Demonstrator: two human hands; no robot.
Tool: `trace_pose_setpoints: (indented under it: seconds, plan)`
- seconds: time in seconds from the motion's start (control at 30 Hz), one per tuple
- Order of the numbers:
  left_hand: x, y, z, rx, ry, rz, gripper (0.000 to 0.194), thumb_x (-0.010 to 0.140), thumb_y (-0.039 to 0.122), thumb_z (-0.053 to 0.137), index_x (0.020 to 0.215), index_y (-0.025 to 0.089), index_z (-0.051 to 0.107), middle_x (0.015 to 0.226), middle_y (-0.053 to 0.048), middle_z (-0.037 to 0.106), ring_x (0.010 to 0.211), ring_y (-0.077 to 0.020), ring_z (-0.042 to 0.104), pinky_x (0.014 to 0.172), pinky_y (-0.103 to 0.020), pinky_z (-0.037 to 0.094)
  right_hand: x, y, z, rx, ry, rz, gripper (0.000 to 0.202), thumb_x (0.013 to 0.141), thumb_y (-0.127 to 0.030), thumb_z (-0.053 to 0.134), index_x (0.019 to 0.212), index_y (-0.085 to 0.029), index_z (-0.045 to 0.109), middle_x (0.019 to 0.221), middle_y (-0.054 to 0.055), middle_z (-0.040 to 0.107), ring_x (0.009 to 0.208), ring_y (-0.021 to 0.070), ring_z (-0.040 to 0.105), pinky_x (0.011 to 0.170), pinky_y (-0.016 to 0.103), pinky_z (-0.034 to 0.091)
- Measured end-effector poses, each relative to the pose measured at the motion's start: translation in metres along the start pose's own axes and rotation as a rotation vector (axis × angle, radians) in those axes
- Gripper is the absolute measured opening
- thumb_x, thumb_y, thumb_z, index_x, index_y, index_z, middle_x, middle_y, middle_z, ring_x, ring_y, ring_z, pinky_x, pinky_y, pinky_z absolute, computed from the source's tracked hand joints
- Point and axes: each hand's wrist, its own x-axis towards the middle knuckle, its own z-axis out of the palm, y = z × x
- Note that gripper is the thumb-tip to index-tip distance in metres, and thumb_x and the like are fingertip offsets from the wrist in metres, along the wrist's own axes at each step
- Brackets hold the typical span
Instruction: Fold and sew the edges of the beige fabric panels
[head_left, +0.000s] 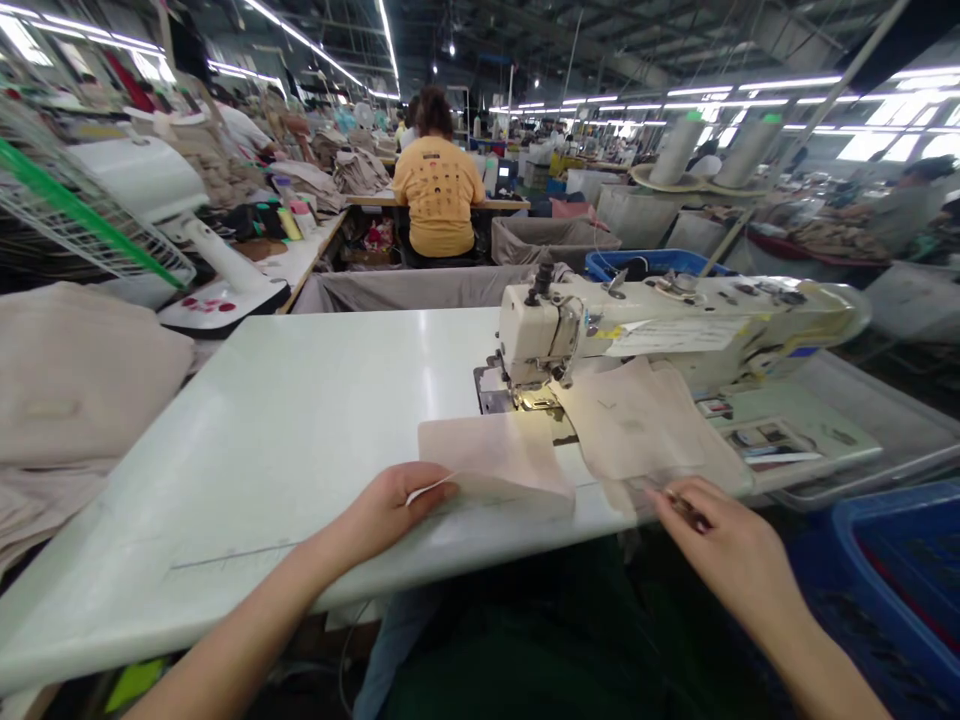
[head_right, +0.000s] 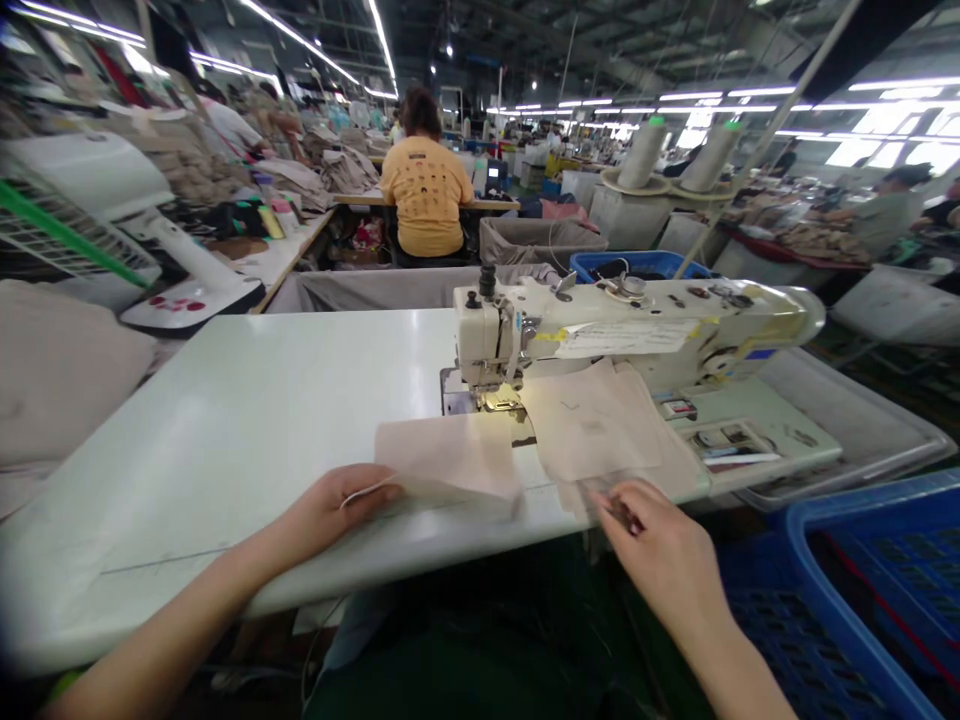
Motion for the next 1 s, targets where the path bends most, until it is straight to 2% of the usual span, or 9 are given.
trace_pose_setpoints:
  seconds: [0.07,0.17,0.3,0.4,0.47,0.6,0.7,0.83,1.0]
  plan:
    - [0.003,-0.001,-0.001,-0.042,-0.005,-0.074,0.036,0.099,0.04,0.046,0.09,0.018,0.072,0.086,-0.002,0.072,0.08,-0.0174,0.065,0.077,-0.028,0.052,0.013,-0.027,0.017,0.231,0.087,-0.125,0.021,0.093,-0.041,0.054,0.096,-0.023,0.064,0.108,0.01,0.068,0.083,0.0216,0.068,0.07,0.032,0.053]
    - [0.006,-0.001,-0.001,-0.096,0.001,-0.18,0.04,0.096,0.047,0.047,0.083,0.016,0.069,0.08,-0.002,0.067,0.076,-0.0175,0.06,0.071,-0.027,0.048,0.035,-0.055,0.048,0.389,0.014,-0.186,0.043,0.087,-0.034,0.064,0.128,-0.023,0.057,0.127,0.011,0.06,0.081,0.019,0.065,0.063,0.03,0.052]
    - [0.007,0.001,-0.003,-0.122,0.012,-0.281,0.043,0.092,0.052,0.049,0.077,0.016,0.066,0.075,-0.002,0.063,0.073,-0.018,0.057,0.068,-0.027,0.045,0.057,-0.066,0.076,0.713,0.015,-0.213,0.016,0.087,-0.036,0.066,0.093,-0.022,0.068,0.103,0.008,0.066,0.062,0.014,0.055,0.056,0.028,0.047]
    - [0.004,0.006,-0.005,-0.111,-0.005,-0.285,0.042,0.093,0.052,0.048,0.078,0.017,0.066,0.075,-0.002,0.063,0.074,-0.0184,0.057,0.07,-0.027,0.045,0.066,-0.066,0.076,0.861,-0.015,-0.168,0.023,0.086,-0.041,0.068,0.074,-0.021,0.068,0.107,0.008,0.066,0.056,0.0106,0.05,0.054,0.027,0.043]
    - [0.003,0.009,-0.005,-0.096,-0.003,-0.263,0.04,0.094,0.05,0.047,0.079,0.018,0.067,0.077,-0.002,0.064,0.076,-0.0188,0.058,0.072,-0.028,0.046,0.069,-0.067,0.072,0.891,-0.095,-0.136,0.026,0.087,-0.044,0.067,0.075,-0.021,0.069,0.11,0.008,0.067,0.061,0.0122,0.054,0.057,0.027,0.044]
    - [0.007,0.009,-0.002,-0.009,0.162,-0.252,0.036,0.092,0.047,0.047,0.074,0.02,0.064,0.076,-0.002,0.062,0.074,-0.0186,0.058,0.072,-0.029,0.047,0.072,-0.076,0.07,0.805,-0.207,0.032,0.037,0.09,-0.053,0.055,0.073,-0.022,0.065,0.066,-0.001,0.06,0.061,0.0165,0.055,0.057,0.027,0.043]
    - [0.014,0.003,0.003,0.056,0.339,-0.306,0.033,0.087,0.046,0.05,0.068,0.021,0.062,0.075,-0.003,0.061,0.072,-0.0192,0.059,0.07,-0.029,0.047,0.075,-0.087,0.077,0.731,-0.159,0.161,0.037,0.086,-0.056,0.054,0.071,-0.023,0.059,0.059,-0.002,0.056,0.058,0.018,0.056,0.057,0.028,0.043]
    - [0.021,-0.002,0.011,0.114,0.402,-0.445,0.031,0.083,0.045,0.052,0.063,0.022,0.058,0.064,-0.001,0.058,0.066,-0.0198,0.056,0.064,-0.03,0.045,0.074,-0.094,0.086,0.73,-0.011,0.342,0.035,0.077,-0.056,0.063,0.087,-0.024,0.053,0.066,0.0,0.064,0.062,0.0218,0.062,0.058,0.031,0.048]
    - [0.021,-0.002,0.018,0.198,0.447,-0.52,0.033,0.083,0.044,0.051,0.058,0.022,0.055,0.06,0.0,0.057,0.063,-0.0195,0.056,0.061,-0.029,0.04,0.059,-0.09,0.091,0.749,0.029,0.199,0.028,0.08,-0.046,0.061,0.071,-0.027,0.042,0.061,-0.003,0.057,0.054,0.0153,0.055,0.054,0.026,0.045]
